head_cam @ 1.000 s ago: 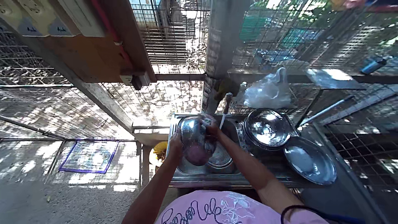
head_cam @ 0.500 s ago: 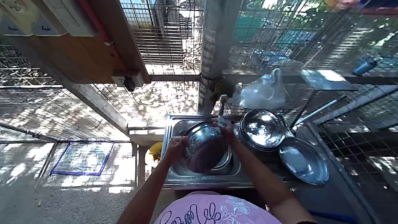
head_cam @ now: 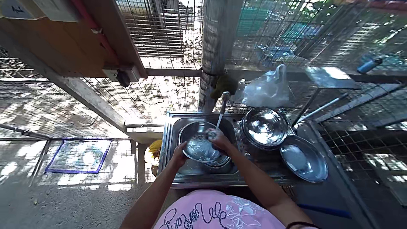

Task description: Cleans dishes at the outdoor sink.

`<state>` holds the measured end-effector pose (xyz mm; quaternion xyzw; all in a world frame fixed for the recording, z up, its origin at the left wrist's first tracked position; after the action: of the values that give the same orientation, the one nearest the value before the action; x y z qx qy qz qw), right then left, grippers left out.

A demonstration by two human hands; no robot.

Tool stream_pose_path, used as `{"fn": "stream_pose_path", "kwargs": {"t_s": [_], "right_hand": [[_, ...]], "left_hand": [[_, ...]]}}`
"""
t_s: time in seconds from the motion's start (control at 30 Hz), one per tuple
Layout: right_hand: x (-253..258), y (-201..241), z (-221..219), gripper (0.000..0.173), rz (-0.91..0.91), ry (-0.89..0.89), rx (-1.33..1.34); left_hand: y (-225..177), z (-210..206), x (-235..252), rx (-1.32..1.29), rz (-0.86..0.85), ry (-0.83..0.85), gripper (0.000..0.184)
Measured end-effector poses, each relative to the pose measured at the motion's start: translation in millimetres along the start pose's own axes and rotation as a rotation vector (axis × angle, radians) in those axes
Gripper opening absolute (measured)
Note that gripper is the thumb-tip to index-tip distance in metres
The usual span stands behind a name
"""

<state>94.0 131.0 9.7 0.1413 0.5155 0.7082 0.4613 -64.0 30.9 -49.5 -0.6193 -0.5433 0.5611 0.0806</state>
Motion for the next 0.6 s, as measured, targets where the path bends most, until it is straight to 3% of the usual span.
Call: {"fn": "stream_pose_path", "kwargs": {"t_s": [0.1, 0.17, 0.23, 0.3, 0.37, 0.43, 0.5, 0.57, 0.6], "right_hand": [[20.0, 7.9, -94.4, 0.055, 0.085, 0.137, -0.054], [1.9, 14.7, -134.0, 0.057, 0.165, 0.351, -0.291], [-11.5, 4.0, -130.6, 0.057, 0.213, 0.456, -0.608], [2.9, -15.6, -104.3, 0.063, 0.201, 0.401, -0.845], [26.9, -20.1, -92.0, 0.081, 0.173, 0.311, -0.954], [38.5, -6.1, -105.4, 0.085, 0.171, 0.249, -0.794], [26.9, 12.1, -131.4, 0.07, 0.282, 0.229, -0.382], [-0.6, 21.8, -147.9, 0.06, 0.298, 0.428, -0.161], [-10.7, 20.4, -144.8, 0.06, 0.306, 0.533, -0.26]], "left_hand": [[-6.9, 8.3, -8.1, 0.039, -0.167, -0.041, 0.047], [-23.8, 29.8, -14.1, 0.059, -0.305, -0.128, 0.048], [-35.4, 61.5, -18.5, 0.075, -0.37, -0.172, 0.05], [-34.3, 76.0, -26.1, 0.064, -0.343, -0.186, 0.048], [-23.0, 66.8, -31.7, 0.052, -0.292, -0.142, 0.046], [-13.5, 50.2, -28.2, 0.011, -0.285, -0.05, 0.049], [-16.3, 38.2, -22.4, -0.022, -0.309, -0.028, 0.047], [-30.1, 45.3, -19.5, -0.013, -0.36, -0.126, 0.044], [-39.5, 55.2, -20.0, 0.004, -0.383, -0.132, 0.046]]}}
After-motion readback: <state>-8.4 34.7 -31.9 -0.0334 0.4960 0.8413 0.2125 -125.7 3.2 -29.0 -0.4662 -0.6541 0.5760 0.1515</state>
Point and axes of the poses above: each hand's wrist, its own x-axis towards the middle knuckle, its own z-axis out of the back of the hand, y = z × x, the point moved 5 cm from there along x, towards the middle knuckle, and after that the axes turned 4 degrees about -z, right-handed, at the moved point
